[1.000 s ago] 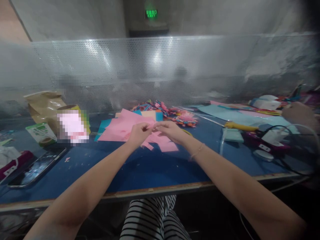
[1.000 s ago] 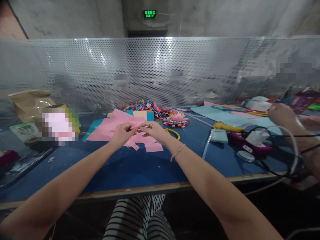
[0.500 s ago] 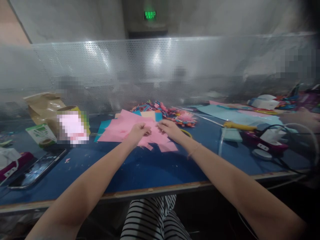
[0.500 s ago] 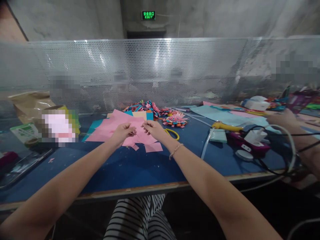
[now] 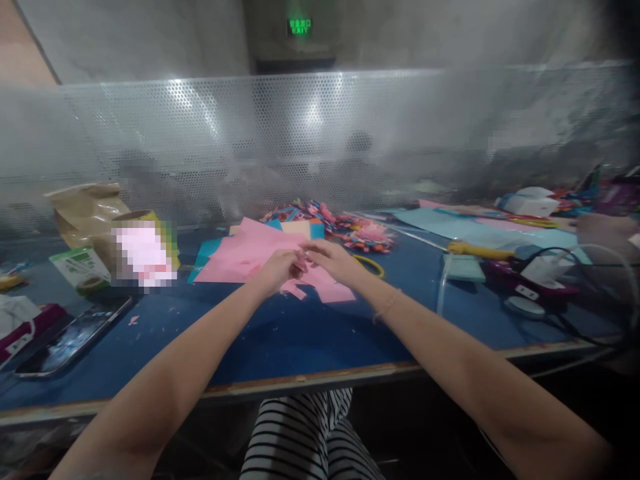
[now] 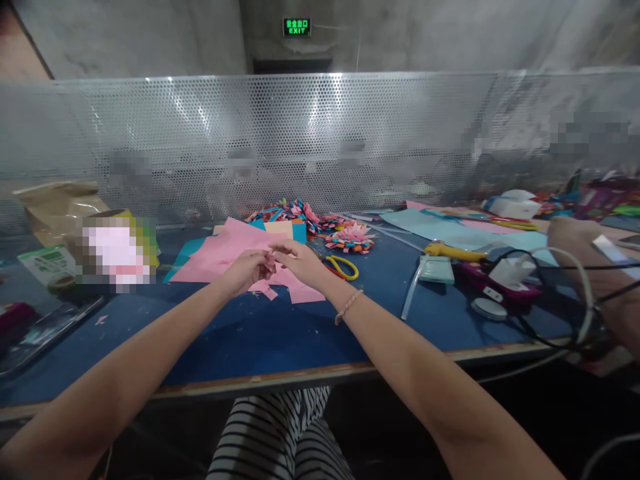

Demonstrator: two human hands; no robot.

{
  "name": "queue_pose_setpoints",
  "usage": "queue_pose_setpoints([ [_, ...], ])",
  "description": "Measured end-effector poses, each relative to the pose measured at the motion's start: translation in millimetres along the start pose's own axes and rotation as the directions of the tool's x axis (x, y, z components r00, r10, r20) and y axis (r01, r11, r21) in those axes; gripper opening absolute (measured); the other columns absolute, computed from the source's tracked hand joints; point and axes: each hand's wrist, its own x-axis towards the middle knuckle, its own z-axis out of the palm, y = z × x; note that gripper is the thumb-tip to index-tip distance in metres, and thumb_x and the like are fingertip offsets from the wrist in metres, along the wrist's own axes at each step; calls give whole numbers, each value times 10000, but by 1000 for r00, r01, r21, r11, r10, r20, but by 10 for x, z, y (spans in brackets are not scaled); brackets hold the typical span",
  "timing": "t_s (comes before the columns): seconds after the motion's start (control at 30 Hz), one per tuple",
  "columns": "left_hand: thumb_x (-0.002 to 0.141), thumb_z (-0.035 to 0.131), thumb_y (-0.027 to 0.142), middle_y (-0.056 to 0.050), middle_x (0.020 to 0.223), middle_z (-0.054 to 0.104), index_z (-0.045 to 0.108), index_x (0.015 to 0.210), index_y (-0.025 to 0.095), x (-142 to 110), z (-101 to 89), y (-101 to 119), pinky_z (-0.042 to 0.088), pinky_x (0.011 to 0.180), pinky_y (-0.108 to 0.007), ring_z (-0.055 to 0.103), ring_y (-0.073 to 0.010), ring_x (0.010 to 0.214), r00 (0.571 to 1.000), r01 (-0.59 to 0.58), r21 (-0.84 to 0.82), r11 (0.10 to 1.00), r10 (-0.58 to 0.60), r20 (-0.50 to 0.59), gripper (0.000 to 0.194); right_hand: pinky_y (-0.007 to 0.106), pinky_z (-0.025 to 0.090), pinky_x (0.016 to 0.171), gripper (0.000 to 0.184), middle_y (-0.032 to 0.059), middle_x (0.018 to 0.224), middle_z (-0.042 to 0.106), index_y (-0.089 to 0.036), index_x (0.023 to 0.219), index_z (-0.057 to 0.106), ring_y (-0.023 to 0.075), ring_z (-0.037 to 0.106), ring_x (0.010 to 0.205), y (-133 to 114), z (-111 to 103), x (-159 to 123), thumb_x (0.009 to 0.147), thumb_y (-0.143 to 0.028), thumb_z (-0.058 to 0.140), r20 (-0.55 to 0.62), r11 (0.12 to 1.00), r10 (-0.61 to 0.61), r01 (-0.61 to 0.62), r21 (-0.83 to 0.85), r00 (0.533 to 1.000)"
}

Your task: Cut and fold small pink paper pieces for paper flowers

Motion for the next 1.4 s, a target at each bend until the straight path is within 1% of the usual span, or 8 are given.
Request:
queue_pose_setpoints([
  [0.13,612,483,117,-1,521,532,496,630,118,16,16,-38,370,478,-216,461,-60,423,999,-38,217,975,35,17,22,256,462,674,179,67,882,597,-152,827,609,135,560,785,-17,-18,1,696,-239,524,-26,983,-67,61,-172,997],
  [0.23,593,504,87,34,511,526,425,763,153,32,34,-69,388,475,-224,489,-83,430,996,-64,305,950,82,-47,199,255,454,633,112,43,730,603,-142,691,605,118,559,658,28,-39,19,682,-220,526,-37,972,-51,41,-233,998],
  [0.5,643,534,284,0,578,548,504,652,148,52,-75,-69,410,515,-212,527,-94,527,952,-199,516,833,289,-101,140,226,457,534,72,-12,607,539,-158,696,452,104,570,581,101,-1,26,659,-178,510,-17,989,134,-132,71,991],
  [0.6,638,535,323,8,556,536,533,652,148,34,-78,-44,408,474,-212,504,-90,479,963,-170,544,822,256,-86,175,232,452,540,116,-10,625,547,-165,729,442,106,562,591,91,9,14,655,-201,524,11,990,118,-118,79,993],
  [0.8,659,510,336,7,555,511,539,647,148,25,-40,-59,423,464,-214,503,-92,488,970,-171,560,811,237,-47,191,245,416,611,107,23,687,588,-150,679,544,116,527,640,67,-31,26,692,-248,503,-86,964,-62,38,-263,994],
  [1.07,679,494,326,-11,575,537,552,634,141,5,-19,-52,409,491,-203,488,-79,496,964,-216,530,820,264,-15,199,223,387,573,135,19,660,593,-151,666,578,112,511,621,81,-49,24,696,-265,513,-122,945,-122,77,-318,985],
  [1.23,642,532,317,-31,586,568,558,631,130,-10,9,12,380,438,-203,462,-71,436,994,18,290,957,14,-108,189,231,375,556,100,18,669,574,-166,680,578,103,471,581,69,-79,23,698,-242,516,-193,917,-221,136,-376,956],
  [1.4,730,354,403,-86,603,597,598,624,116,-39,0,98,416,504,-232,533,-113,522,953,300,-106,948,-293,80,391,254,394,611,89,21,694,563,-188,698,569,119,485,643,59,-88,19,729,-228,496,-123,884,-336,268,-383,934],
])
